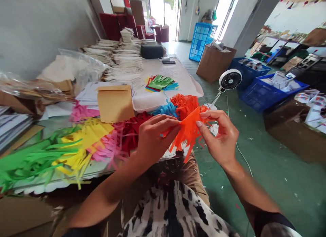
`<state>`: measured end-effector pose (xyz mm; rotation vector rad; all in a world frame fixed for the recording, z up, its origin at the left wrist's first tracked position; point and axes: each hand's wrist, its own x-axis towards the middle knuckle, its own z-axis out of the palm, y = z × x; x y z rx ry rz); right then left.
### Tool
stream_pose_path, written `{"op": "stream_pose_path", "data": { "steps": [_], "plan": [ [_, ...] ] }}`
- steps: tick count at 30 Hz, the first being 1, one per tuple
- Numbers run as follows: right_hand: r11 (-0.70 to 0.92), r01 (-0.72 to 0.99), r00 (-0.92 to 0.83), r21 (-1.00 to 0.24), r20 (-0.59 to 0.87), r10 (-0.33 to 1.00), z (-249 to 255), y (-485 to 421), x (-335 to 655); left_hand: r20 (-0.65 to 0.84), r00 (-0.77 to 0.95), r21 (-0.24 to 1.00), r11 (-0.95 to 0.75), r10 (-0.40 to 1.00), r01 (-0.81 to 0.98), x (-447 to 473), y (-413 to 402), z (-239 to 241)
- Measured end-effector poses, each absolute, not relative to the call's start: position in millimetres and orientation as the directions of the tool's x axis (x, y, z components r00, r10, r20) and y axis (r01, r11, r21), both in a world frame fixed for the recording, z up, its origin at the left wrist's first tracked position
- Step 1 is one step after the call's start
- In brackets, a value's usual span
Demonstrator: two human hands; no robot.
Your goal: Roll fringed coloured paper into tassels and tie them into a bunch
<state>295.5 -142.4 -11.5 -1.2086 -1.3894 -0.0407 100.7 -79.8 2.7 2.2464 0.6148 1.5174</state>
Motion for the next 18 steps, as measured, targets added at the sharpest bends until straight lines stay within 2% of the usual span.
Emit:
{"op": "stream_pose_path", "data": {
  "steps": [4,8,10,14,18],
  "plan": [
    [0.43,0.685,0.259,-0.587,0.749,0.61,-8,-149,296,0.797,0.282,0.518,-0.845,0.533,0.134,101,-86,-3],
    [0.397,0.688,0.179,-0.608,0.672,0.719,-9,-154,298,0.823,0.283,0.481,-0.869,0.493,0.115,102,-91,-9],
    [0.391,0.654,0.196,-0.648,0.644,0.74,-11,-154,298,0.835,0.3,0.452,-0.886,0.461,0.104,101,-93,-12],
    [0.397,0.585,0.264,-0.707,0.629,0.731,-16,-151,298,0.833,0.311,0.439,-0.889,0.457,0.129,101,-96,-17],
    [0.468,0.589,0.284,-0.659,0.711,0.644,-17,-151,295,0.819,0.294,0.466,-0.871,0.492,0.157,99,-100,-22]
  ]
}}
